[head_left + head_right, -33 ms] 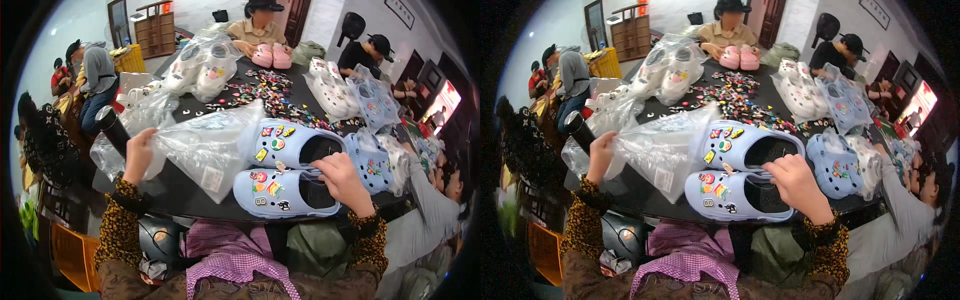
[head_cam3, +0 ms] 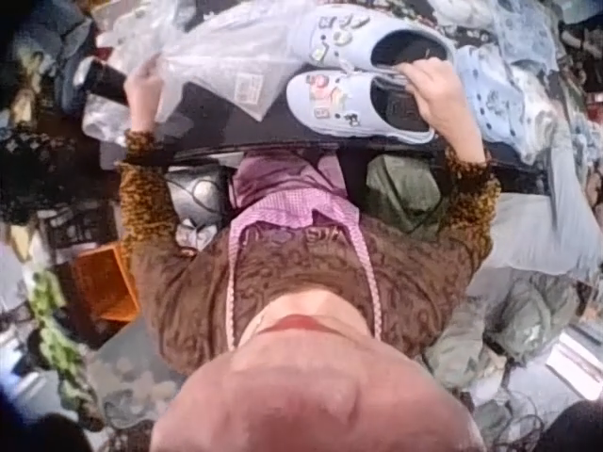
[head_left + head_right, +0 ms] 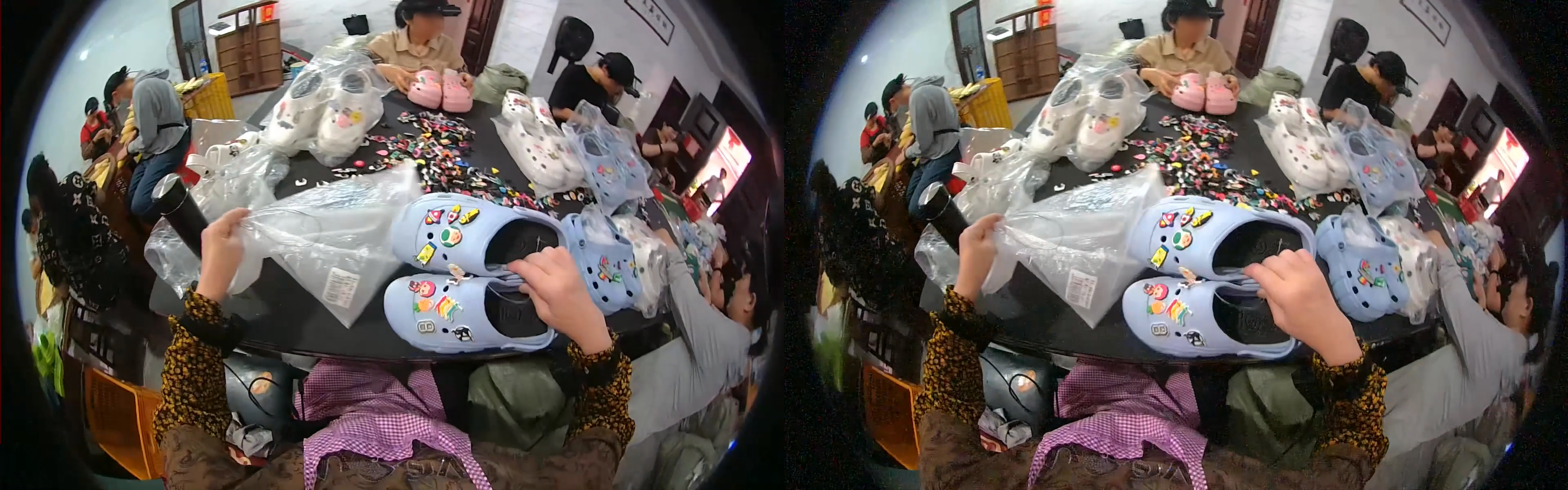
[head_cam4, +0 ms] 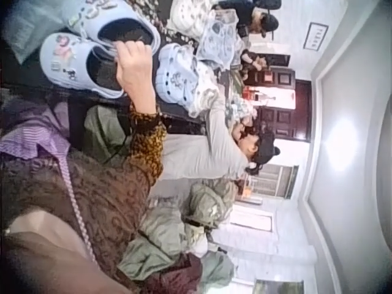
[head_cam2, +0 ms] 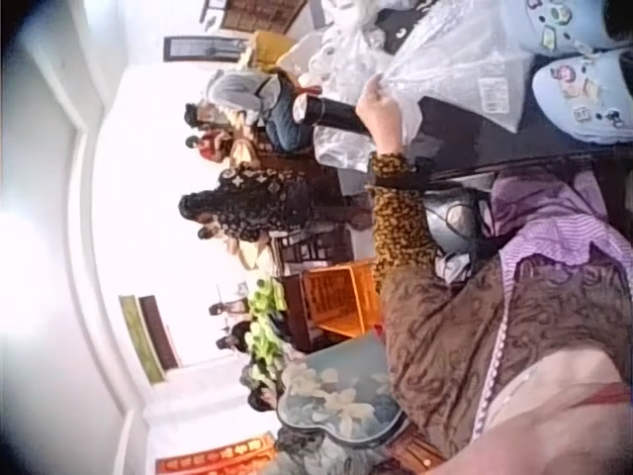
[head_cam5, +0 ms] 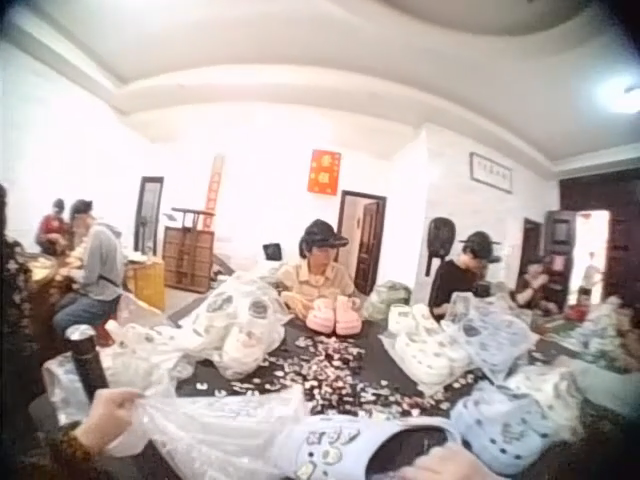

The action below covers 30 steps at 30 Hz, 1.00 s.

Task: Attaching decorative charms to the holes of plastic clogs.

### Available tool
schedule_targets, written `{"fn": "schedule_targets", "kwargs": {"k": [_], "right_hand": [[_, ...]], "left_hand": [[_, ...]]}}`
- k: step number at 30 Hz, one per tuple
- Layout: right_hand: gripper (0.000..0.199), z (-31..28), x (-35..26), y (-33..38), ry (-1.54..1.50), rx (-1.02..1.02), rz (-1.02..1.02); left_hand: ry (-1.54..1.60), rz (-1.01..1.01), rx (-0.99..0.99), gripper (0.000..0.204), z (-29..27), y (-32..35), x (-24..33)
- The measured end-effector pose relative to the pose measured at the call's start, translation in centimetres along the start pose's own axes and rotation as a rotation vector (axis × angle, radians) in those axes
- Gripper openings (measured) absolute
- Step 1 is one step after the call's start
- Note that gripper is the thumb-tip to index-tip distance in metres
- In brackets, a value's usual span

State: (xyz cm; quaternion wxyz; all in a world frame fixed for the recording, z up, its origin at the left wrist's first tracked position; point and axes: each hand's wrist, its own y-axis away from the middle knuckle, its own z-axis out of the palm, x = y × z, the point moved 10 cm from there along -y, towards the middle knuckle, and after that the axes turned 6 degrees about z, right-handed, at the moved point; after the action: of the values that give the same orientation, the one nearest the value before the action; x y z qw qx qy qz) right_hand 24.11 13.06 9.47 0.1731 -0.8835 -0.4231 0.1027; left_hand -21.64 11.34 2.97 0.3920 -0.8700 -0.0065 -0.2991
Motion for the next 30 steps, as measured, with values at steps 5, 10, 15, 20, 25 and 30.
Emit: {"fn": "schedule_targets", "kwargs": {"k": [5,10,15,20,25,30], "right_hand": [[0.032,0.7,2.1,0.8,0.002,0.022,0.093],[0.031,0.2,4.9,1.4,-0.197,0.141,0.266],[0.035,2.5,7.2,1.6,-0.442,0.162,0.528],[0.039,7.0,3.6,-2.2,-0.691,-0.010,0.630],[0.039,9.0,-2.6,-4.3,-0.939,-0.123,0.393],[0.038,10.4,-5.7,-5.9,-1.472,-0.307,0.452]], "left_hand": [[0.007,-0.055,-0.122,0.030,2.3,0.2,-0.4],[-0.278,0.036,-0.251,0.054,2.0,0.1,2.6],[-0.383,0.486,-0.223,0.064,3.3,2.1,16.7],[0.394,0.210,-0.623,0.066,9.6,7.4,20.6],[0.470,-0.060,-0.743,0.060,13.1,8.5,16.0],[0.415,-0.066,-0.688,0.064,11.6,6.0,15.3]]}}
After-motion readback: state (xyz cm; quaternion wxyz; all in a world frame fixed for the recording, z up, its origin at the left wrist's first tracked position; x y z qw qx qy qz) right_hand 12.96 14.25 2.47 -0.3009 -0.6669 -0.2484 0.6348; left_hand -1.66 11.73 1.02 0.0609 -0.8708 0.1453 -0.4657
